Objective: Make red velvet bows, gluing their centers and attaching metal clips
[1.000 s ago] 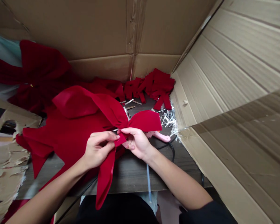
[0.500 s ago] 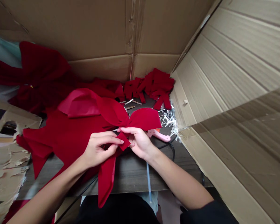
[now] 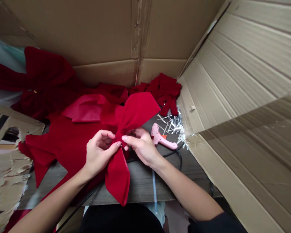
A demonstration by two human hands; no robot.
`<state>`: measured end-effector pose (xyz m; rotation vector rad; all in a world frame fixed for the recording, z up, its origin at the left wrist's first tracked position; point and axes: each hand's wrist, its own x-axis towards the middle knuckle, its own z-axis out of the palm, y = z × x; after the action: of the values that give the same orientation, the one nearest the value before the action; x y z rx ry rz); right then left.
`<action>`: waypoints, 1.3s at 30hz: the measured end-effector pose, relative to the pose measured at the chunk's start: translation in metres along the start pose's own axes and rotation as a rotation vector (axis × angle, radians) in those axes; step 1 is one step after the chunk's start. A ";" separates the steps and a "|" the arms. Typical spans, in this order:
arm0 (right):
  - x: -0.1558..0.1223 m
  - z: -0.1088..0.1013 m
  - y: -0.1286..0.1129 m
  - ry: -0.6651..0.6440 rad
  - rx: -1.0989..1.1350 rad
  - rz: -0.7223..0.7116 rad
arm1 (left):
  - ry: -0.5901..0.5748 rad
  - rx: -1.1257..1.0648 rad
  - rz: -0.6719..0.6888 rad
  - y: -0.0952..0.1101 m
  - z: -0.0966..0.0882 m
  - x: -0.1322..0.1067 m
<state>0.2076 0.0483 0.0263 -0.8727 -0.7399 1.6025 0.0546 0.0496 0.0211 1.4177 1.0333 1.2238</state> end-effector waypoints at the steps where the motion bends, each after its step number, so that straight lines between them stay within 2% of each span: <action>1: 0.000 -0.001 0.003 0.003 -0.035 -0.023 | 0.001 -0.040 -0.028 0.000 0.001 0.000; 5: 0.002 -0.006 0.010 0.014 -0.219 -0.111 | -0.033 -0.185 -0.146 0.004 0.000 0.004; 10: 0.000 -0.007 0.004 0.065 -0.407 -0.171 | -0.111 -0.228 -0.296 0.006 -0.007 0.011; 14: -0.001 -0.007 0.000 0.019 -0.472 -0.167 | -0.122 -0.308 -0.362 0.004 -0.011 0.013; 17: 0.000 -0.007 -0.001 -0.025 -0.435 -0.145 | -0.154 -0.359 -0.386 0.003 -0.012 0.013; 23: 0.002 -0.008 0.001 -0.036 -0.313 -0.091 | -0.135 -0.343 -0.374 0.005 -0.012 0.015; 27: 0.002 -0.008 0.002 -0.022 -0.215 -0.025 | -0.198 -0.325 -0.415 0.009 -0.014 0.016; 33: 0.006 -0.011 0.006 -0.052 -0.197 -0.021 | -0.334 -0.348 -0.430 0.010 -0.016 0.016; 39: 0.011 -0.014 0.010 -0.086 -0.123 0.045 | -0.363 -0.394 -0.455 0.004 -0.013 0.014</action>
<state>0.2130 0.0570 0.0087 -0.9185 -0.8932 1.6564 0.0438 0.0639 0.0283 0.9781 0.7539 0.7480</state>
